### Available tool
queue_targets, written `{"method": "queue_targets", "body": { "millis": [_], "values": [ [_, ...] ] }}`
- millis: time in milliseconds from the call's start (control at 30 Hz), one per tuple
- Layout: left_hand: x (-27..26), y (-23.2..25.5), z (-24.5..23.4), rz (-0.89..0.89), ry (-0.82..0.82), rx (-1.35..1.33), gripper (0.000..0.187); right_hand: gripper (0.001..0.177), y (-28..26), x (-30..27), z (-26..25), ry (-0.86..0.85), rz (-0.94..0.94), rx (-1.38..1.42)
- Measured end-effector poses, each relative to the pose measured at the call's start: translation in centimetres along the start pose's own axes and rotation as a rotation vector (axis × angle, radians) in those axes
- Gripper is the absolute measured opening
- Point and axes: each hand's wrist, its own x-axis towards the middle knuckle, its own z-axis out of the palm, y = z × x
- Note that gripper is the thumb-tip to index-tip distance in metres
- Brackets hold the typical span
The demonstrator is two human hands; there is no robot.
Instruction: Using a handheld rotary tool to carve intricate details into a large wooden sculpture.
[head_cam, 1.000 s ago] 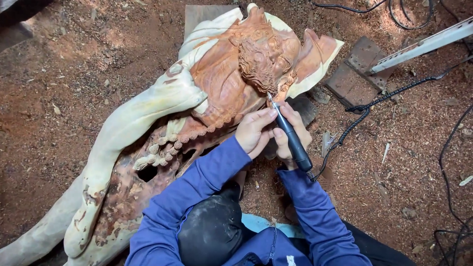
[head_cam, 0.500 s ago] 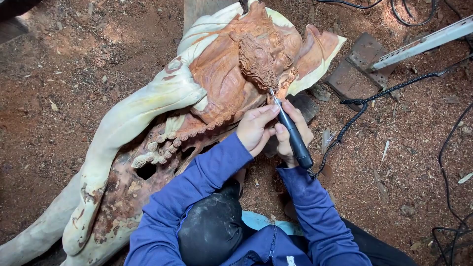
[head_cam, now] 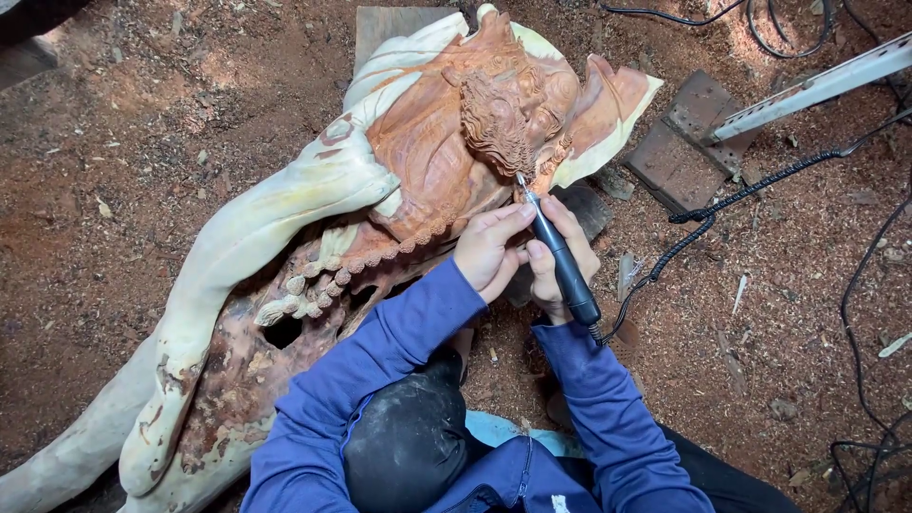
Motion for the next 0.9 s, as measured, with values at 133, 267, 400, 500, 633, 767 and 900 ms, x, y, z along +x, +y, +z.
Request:
{"method": "queue_targets", "body": {
  "millis": [133, 267, 400, 500, 633, 767, 900],
  "values": [
    [0.0, -0.1, 0.1, -0.011, 0.021, 0.011, 0.026, 0.047, 0.0, -0.1, 0.0, 0.019, 0.002, 0.011],
    [-0.2, 0.1, 0.7, -0.022, 0.041, -0.006, 0.025, 0.045, -0.2, 0.0, 0.0, 0.034, 0.001, -0.006],
    [0.1, -0.5, 0.2, -0.022, 0.029, 0.028, 0.026, 0.045, -0.3, -0.1, 0.0, 0.039, 0.010, -0.010],
    [0.6, -1.3, -0.4, -0.020, 0.014, 0.069, 0.026, 0.045, -0.6, -0.1, 0.0, 0.052, 0.026, 0.039],
    [0.6, -1.2, -0.3, -0.034, 0.016, 0.065, 0.027, 0.045, -0.1, -0.4, -0.1, 0.062, 0.046, 0.084],
    [0.4, -0.6, 0.0, -0.042, 0.025, 0.078, 0.028, 0.043, 0.1, -0.3, -0.1, 0.051, 0.022, 0.069],
    [0.1, -0.3, 0.5, -0.044, 0.028, 0.080, 0.029, 0.042, -0.3, -0.1, 0.0, 0.053, 0.011, 0.042]
  ]
}}
